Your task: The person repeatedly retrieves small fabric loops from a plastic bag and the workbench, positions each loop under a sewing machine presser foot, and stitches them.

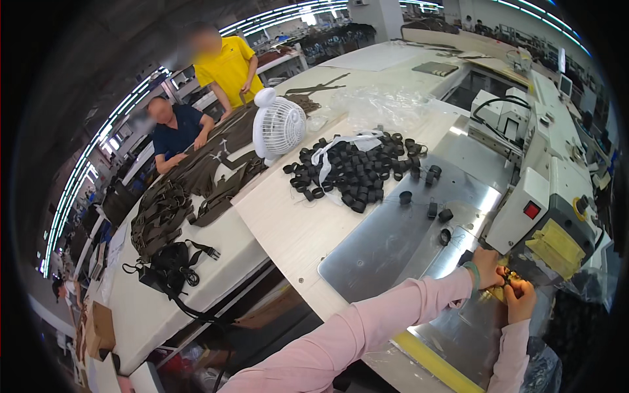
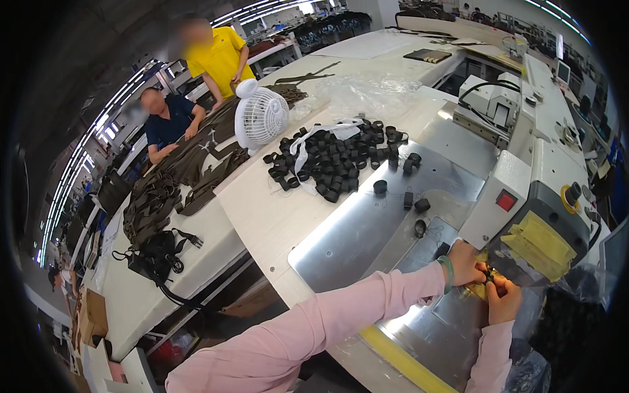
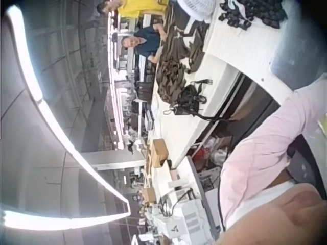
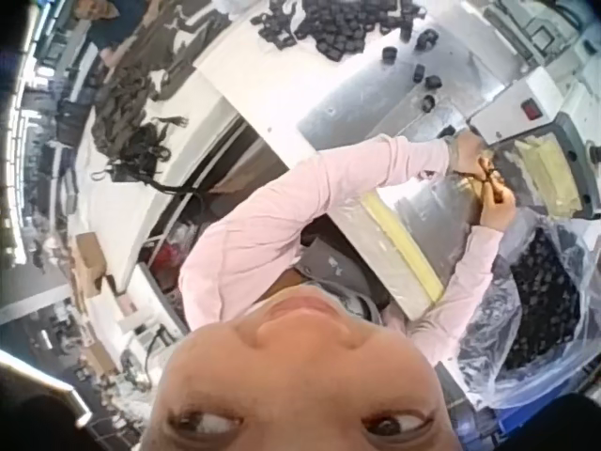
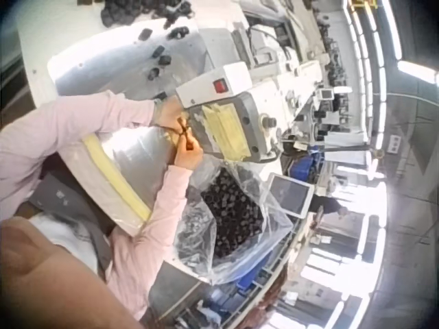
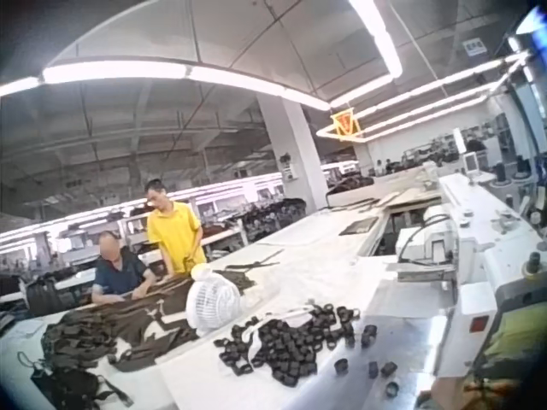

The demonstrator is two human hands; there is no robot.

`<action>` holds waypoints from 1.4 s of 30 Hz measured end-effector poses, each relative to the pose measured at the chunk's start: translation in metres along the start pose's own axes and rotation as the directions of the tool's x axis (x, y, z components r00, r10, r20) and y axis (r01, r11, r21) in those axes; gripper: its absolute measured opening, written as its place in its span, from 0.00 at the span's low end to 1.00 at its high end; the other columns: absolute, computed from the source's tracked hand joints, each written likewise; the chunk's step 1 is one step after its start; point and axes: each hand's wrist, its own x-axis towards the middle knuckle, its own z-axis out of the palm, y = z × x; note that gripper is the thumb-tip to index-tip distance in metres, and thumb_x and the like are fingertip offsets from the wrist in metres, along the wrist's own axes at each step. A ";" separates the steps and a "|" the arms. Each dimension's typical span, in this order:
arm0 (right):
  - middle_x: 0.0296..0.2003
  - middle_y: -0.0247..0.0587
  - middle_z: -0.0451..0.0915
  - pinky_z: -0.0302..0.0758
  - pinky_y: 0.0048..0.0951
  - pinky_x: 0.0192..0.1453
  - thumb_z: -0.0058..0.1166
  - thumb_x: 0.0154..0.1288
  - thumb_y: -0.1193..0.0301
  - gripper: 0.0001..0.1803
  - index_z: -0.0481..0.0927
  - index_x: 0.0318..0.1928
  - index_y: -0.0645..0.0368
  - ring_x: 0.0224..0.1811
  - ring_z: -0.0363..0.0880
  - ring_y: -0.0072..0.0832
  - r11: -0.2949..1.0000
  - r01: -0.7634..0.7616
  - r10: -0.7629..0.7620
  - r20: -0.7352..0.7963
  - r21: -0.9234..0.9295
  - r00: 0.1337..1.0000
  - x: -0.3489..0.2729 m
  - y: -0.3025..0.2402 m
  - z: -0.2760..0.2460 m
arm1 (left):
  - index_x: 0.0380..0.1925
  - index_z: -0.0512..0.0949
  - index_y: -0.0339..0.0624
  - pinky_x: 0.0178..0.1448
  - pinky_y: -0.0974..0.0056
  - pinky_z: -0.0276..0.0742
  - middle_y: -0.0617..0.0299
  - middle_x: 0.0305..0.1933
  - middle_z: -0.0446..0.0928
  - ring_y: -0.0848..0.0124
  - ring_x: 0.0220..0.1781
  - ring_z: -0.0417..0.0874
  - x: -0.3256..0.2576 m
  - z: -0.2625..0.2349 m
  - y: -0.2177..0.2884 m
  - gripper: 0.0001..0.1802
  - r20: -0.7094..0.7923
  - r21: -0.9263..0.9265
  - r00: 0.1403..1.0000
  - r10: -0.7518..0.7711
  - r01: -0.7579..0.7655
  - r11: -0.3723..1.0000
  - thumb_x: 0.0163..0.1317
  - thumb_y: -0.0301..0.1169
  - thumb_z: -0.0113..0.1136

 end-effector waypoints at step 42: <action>0.28 0.39 0.74 0.69 0.32 0.35 0.57 0.42 0.77 0.08 0.75 0.28 0.59 0.31 0.72 0.37 0.863 0.318 -0.341 0.012 -0.392 0.940 -0.056 -0.059 -0.095 | 0.28 0.68 0.47 0.35 0.68 0.58 0.64 0.33 0.71 0.71 0.34 0.76 -0.170 -0.176 0.175 0.12 -0.049 -0.983 0.546 0.836 0.122 -0.137 0.53 0.38 0.59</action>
